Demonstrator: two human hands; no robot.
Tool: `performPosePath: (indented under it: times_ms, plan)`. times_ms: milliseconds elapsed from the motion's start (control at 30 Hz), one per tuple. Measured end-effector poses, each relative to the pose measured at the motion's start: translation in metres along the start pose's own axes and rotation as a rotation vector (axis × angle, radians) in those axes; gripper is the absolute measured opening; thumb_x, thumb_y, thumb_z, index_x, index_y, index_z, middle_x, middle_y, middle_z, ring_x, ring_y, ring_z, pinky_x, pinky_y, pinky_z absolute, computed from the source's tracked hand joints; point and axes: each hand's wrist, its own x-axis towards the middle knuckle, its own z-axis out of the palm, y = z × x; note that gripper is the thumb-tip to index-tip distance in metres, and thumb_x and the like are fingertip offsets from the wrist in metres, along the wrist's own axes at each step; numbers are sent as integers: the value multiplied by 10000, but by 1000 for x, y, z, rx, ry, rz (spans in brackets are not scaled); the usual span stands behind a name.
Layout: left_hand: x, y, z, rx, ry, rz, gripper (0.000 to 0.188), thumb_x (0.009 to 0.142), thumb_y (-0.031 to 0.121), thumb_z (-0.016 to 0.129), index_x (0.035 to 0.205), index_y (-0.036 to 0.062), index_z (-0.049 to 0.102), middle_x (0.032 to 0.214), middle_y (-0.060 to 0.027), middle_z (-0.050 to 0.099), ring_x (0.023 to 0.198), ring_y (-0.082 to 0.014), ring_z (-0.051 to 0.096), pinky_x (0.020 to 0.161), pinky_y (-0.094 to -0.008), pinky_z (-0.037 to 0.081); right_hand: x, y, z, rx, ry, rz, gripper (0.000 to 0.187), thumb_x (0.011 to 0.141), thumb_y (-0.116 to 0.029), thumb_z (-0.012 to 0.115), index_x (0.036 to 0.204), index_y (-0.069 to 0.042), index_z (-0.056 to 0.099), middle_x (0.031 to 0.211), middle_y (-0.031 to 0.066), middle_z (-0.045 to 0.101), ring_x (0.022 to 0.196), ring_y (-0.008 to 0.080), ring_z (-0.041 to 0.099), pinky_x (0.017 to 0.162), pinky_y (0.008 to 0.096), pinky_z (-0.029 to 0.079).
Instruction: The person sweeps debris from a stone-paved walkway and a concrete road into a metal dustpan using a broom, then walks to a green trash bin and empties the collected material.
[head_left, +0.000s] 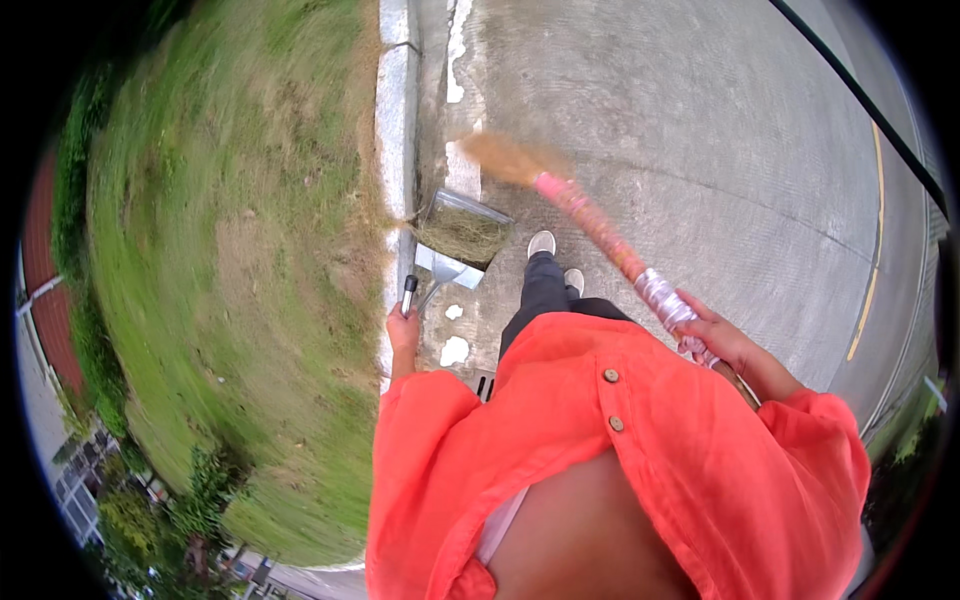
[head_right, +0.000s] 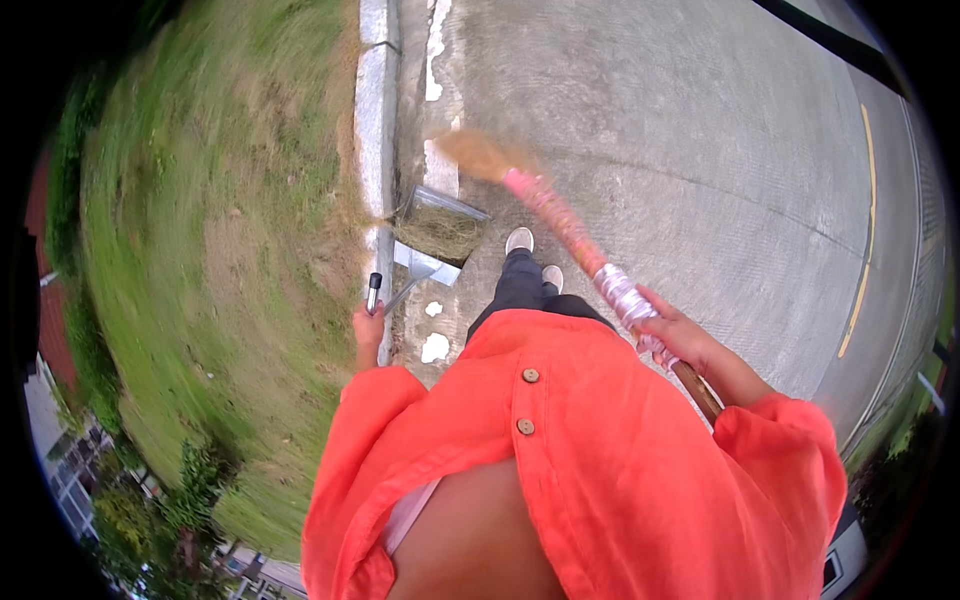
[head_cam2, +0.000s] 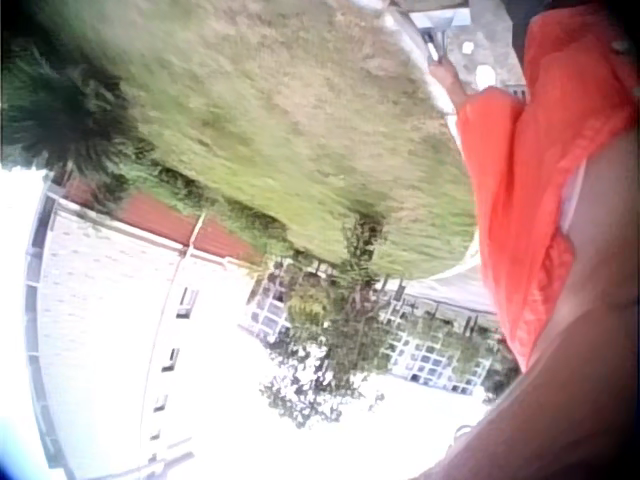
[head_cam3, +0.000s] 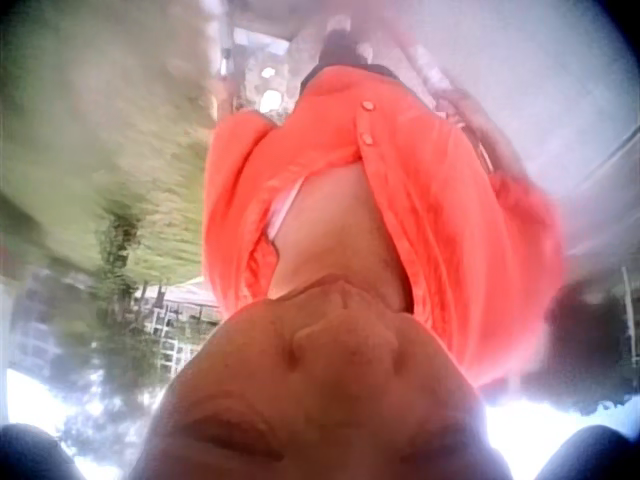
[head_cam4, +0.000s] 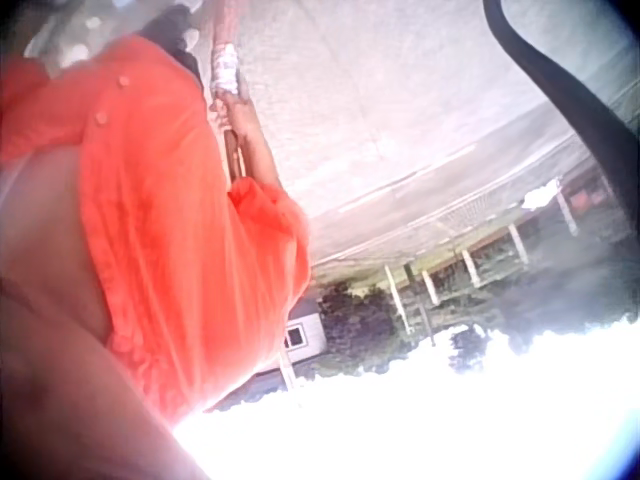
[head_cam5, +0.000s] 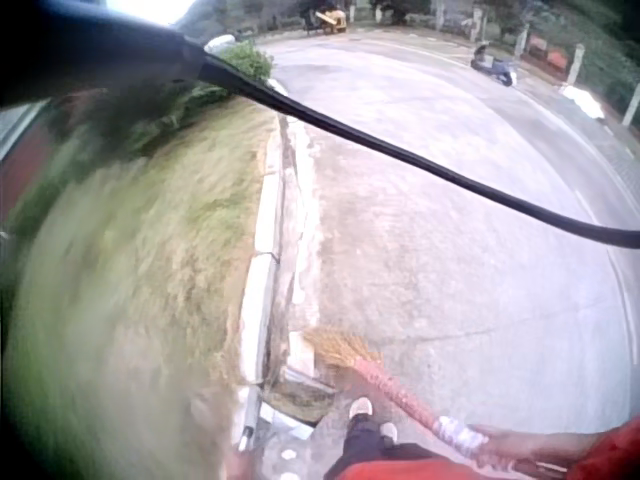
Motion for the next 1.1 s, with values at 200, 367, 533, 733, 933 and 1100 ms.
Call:
performPosePath:
  times_ms: [200, 367, 533, 733, 933, 1100]
  plan:
    - [-52, -8, -24, 20, 90, -131, 154, 755, 151, 573, 783, -1, 562, 557, -116, 504, 515, -198, 505, 530, -338, 411, 8, 65, -43, 334, 162, -21, 603, 826, -210, 450, 1344, -281, 151, 656, 86, 530, 374, 87, 420, 321, 212, 361]
    - [-91, -54, -32, 135, 165, -185, 174, 751, 184, 577, 811, 21, 579, 585, -142, 529, 537, -255, 536, 553, -366, 420, 45, 138, -24, 664, 151, -4, 324, 845, -280, 450, 1150, -241, 348, 637, 89, 503, 378, 78, 397, 310, 197, 343]
    - [-120, -120, -36, 96, 226, -241, 184, 737, 184, 580, 830, 26, 591, 636, -182, 554, 612, -322, 562, 600, -389, 431, 57, 168, 78, 577, -61, 20, 591, 830, -223, 478, 1330, -237, 163, 698, 92, 529, 434, 105, 476, 350, 220, 388]
    - [-152, -193, -53, 97, 239, -257, 220, 722, 202, 583, 795, -5, 586, 658, -194, 576, 640, -349, 576, 602, -403, 434, 48, 162, 158, 183, -165, -115, 646, 804, -181, 506, 1351, -157, 164, 812, 80, 561, 541, 117, 541, 383, 217, 412]
    - [-169, -266, -60, -82, 224, -186, 330, 662, 311, 657, 771, 4, 604, 654, -143, 594, 602, -261, 569, 586, -382, 444, 143, 115, 172, -253, 143, -479, 570, 785, -196, 552, 1287, -134, 287, 797, 44, 524, 578, 94, 503, 414, 224, 408]
    - [-162, -301, -27, -45, 239, -84, 213, 708, 140, 613, 755, -62, 564, 663, -214, 573, 629, -345, 565, 597, -420, 431, 312, 187, 184, -920, 429, -541, 705, 774, -283, 529, 1340, -99, 150, 1014, 186, 554, 771, 256, 588, 664, 381, 476]
